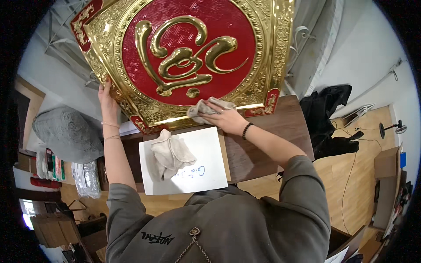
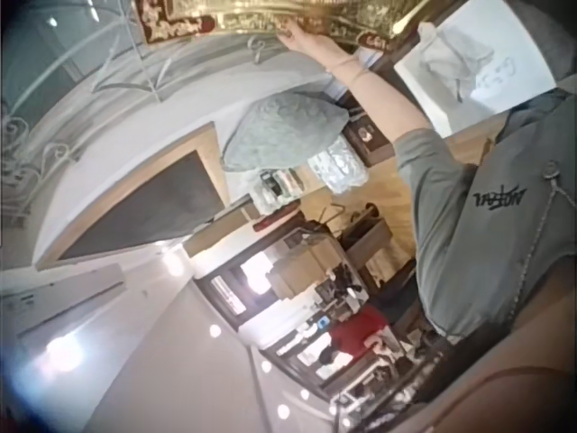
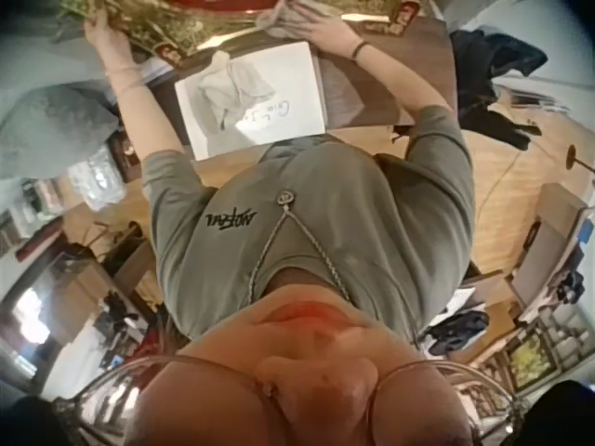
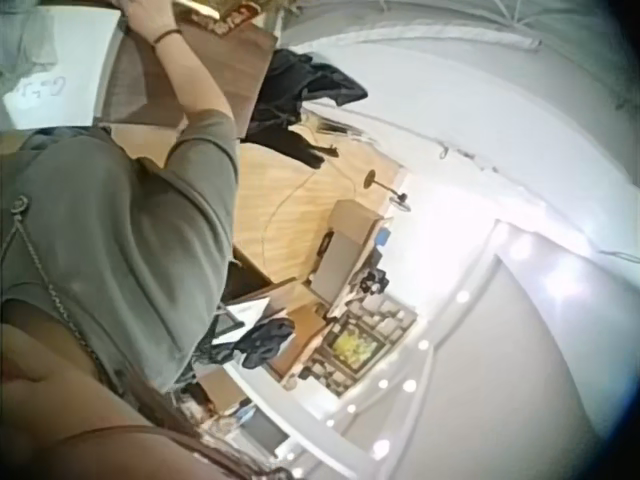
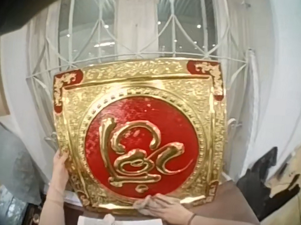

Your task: Cleaning a decorative gold plaque and several folders with a cloth.

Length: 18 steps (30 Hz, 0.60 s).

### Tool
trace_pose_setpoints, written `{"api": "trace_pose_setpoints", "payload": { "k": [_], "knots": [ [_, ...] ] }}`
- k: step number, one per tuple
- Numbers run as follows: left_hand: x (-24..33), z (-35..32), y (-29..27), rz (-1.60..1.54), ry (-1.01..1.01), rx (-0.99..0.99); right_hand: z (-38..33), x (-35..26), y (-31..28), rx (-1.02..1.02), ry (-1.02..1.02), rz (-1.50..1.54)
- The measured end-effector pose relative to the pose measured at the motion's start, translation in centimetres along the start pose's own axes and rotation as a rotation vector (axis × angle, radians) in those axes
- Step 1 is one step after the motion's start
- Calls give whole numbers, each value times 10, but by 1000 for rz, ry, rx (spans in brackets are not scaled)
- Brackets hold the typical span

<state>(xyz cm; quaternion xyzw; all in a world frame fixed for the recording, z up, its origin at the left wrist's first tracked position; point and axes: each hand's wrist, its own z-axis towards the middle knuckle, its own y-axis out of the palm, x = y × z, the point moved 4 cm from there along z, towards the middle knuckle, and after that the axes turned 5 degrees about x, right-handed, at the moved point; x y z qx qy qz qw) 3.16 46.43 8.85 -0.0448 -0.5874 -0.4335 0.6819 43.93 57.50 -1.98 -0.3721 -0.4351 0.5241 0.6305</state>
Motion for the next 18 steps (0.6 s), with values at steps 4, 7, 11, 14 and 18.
{"api": "trace_pose_setpoints", "payload": {
  "k": [4, 7, 11, 14, 18],
  "knots": [
    [-4, 0, 4, -13, -16, -17, -26, 12, -6, 118, 80, -35],
    [4, 1, 4, -2, -14, -4, -70, 35, -20, 124, 203, -59],
    [3, 3, 3, -12, 8, -38, -136, 58, -42, 121, 362, -270],
    [3, 4, -1, 24, 27, 35, -153, 62, -42, 8, 491, -326],
    [-1, -1, 3, 12, -10, 16, -133, 69, -45, 124, 628, -430]
  ]
}}
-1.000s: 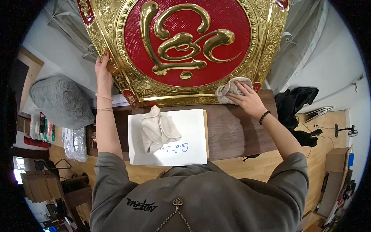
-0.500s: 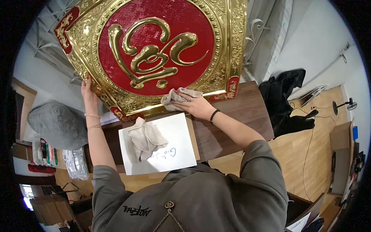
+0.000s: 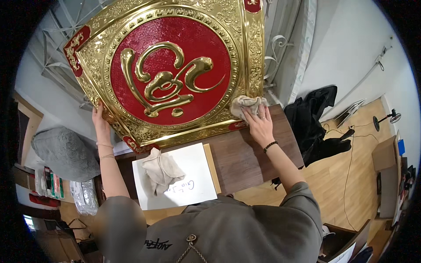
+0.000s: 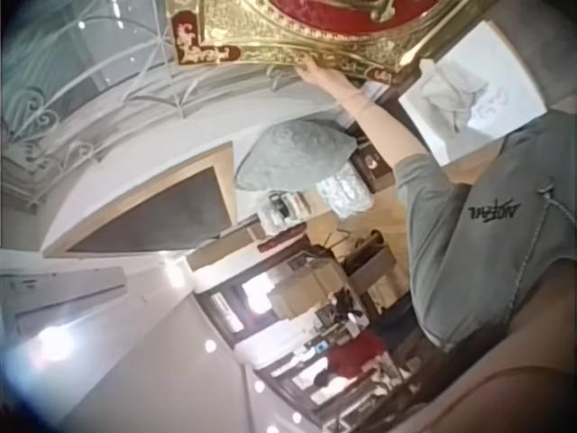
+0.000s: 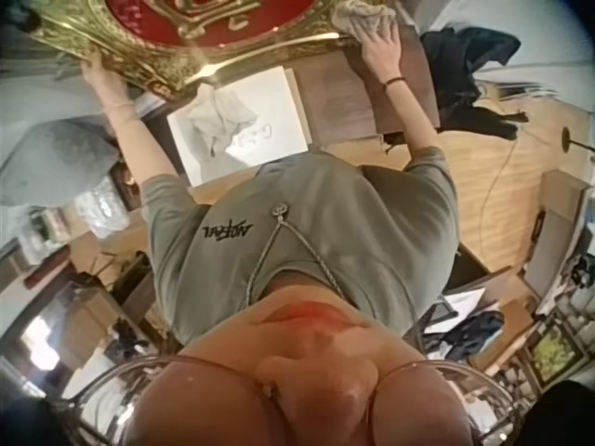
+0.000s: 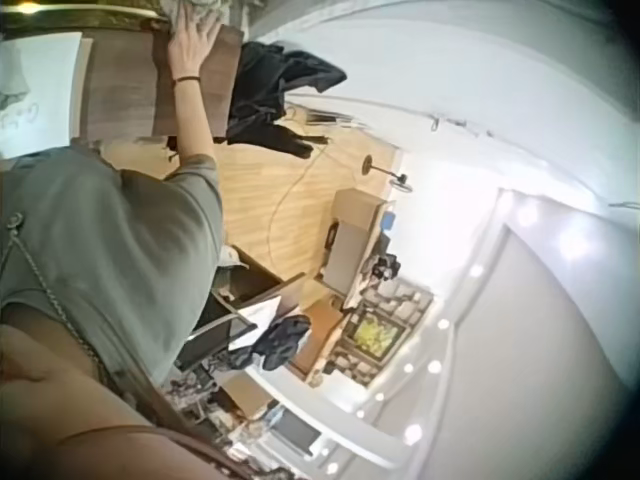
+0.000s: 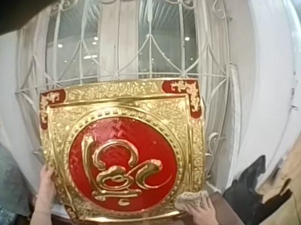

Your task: Cleaning a decorative gold plaque and several folders with a cloth.

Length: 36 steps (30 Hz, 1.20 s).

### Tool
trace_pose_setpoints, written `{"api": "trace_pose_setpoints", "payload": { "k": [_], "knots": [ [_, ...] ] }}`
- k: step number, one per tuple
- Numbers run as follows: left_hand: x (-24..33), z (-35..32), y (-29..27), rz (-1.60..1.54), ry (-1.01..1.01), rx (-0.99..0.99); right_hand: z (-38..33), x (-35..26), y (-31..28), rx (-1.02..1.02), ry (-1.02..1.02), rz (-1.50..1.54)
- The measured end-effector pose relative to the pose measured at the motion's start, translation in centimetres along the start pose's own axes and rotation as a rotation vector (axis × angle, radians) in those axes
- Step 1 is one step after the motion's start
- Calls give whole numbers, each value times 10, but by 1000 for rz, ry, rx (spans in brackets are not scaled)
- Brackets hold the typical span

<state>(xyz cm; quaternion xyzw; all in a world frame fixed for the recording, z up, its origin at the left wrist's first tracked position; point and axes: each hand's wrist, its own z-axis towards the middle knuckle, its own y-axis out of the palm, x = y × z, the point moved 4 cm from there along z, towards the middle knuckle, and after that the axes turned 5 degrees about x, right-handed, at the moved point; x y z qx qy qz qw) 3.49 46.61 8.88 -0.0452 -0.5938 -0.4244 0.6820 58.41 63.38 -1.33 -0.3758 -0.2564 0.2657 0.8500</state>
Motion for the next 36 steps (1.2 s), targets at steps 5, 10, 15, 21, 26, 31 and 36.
{"api": "trace_pose_setpoints", "payload": {
  "k": [5, 10, 15, 21, 26, 31, 36],
  "knots": [
    [3, 0, -3, 30, 15, 8, 85, -3, -27, 277, 186, 76],
    [-2, 3, -6, 33, 38, -18, 168, 19, -71, 530, 200, 153],
    [1, 2, -7, 47, 54, -8, 114, 5, -31, 486, 217, 268],
    [8, -24, 25, 385, 316, 226, 51, -10, -1, 311, 177, 205],
    [5, -95, 163, 1079, 972, 25, 161, 20, -62, 481, 244, 141],
    [-42, -123, 241, 1226, 1071, -232, 194, 31, -70, 601, 229, 283],
    [-50, -123, 243, 1344, 1017, -225, 90, 2, -13, 417, 141, 316]
  ]
}}
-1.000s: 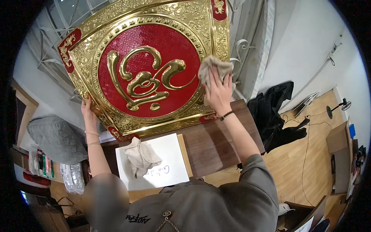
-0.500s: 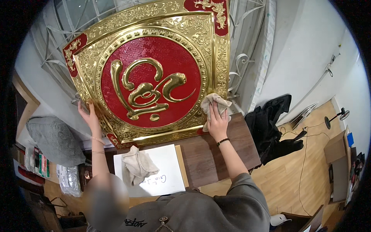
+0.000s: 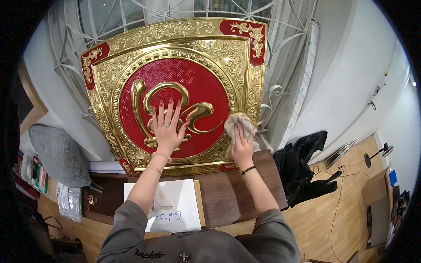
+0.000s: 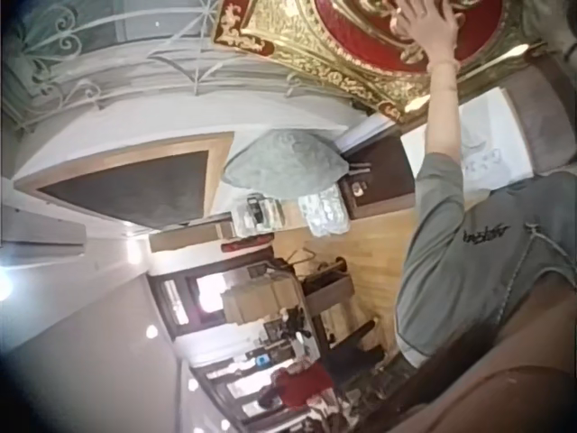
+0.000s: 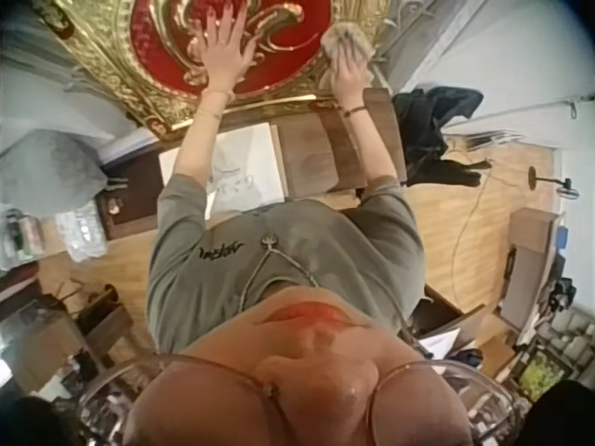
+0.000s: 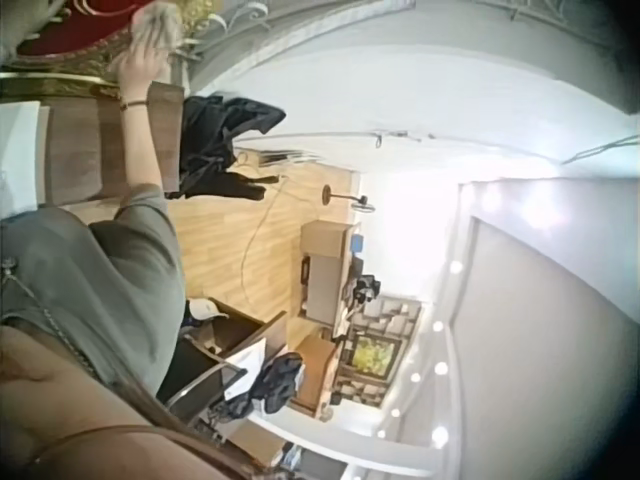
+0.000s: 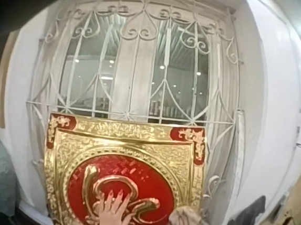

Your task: Cleaning a decorative gold plaque and several folders with a cloth.

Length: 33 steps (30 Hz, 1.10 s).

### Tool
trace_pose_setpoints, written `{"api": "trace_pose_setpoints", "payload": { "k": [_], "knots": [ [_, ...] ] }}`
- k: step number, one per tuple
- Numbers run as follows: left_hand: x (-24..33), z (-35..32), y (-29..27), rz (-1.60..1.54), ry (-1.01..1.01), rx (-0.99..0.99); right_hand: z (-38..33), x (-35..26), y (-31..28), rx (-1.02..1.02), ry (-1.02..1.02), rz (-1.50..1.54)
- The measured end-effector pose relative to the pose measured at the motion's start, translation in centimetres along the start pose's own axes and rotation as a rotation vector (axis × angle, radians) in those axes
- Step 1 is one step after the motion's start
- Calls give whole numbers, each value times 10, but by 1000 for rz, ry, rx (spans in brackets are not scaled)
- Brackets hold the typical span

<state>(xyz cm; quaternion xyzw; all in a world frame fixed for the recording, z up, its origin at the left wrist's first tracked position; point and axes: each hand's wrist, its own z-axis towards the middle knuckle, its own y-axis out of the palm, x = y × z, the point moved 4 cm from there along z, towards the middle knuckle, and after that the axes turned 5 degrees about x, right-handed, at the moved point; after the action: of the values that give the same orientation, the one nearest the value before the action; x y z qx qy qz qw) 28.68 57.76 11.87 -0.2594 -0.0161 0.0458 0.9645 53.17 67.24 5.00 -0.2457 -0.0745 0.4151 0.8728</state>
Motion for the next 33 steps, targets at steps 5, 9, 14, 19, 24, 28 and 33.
{"api": "trace_pose_setpoints", "payload": {
  "k": [5, 9, 14, 19, 24, 28, 33],
  "knots": [
    [3, 1, 1, -4, 17, 12, 60, 2, -15, 98, -71, -191],
    [1, -4, 4, 6, 30, 16, 164, 0, -30, 170, 87, 56],
    [3, -1, 4, 18, 31, 39, 122, 3, -20, 173, 110, 61],
    [4, 0, 2, 51, 22, 13, 66, 8, -15, 114, 39, -34],
    [4, -4, 3, 69, 18, -6, 191, 17, -32, 253, -51, 14],
    [6, -2, 2, 63, 14, 7, 250, 22, -42, 292, -56, 64],
    [2, -4, 0, 77, 16, 23, 197, 12, -27, 256, -30, -21]
  ]
}}
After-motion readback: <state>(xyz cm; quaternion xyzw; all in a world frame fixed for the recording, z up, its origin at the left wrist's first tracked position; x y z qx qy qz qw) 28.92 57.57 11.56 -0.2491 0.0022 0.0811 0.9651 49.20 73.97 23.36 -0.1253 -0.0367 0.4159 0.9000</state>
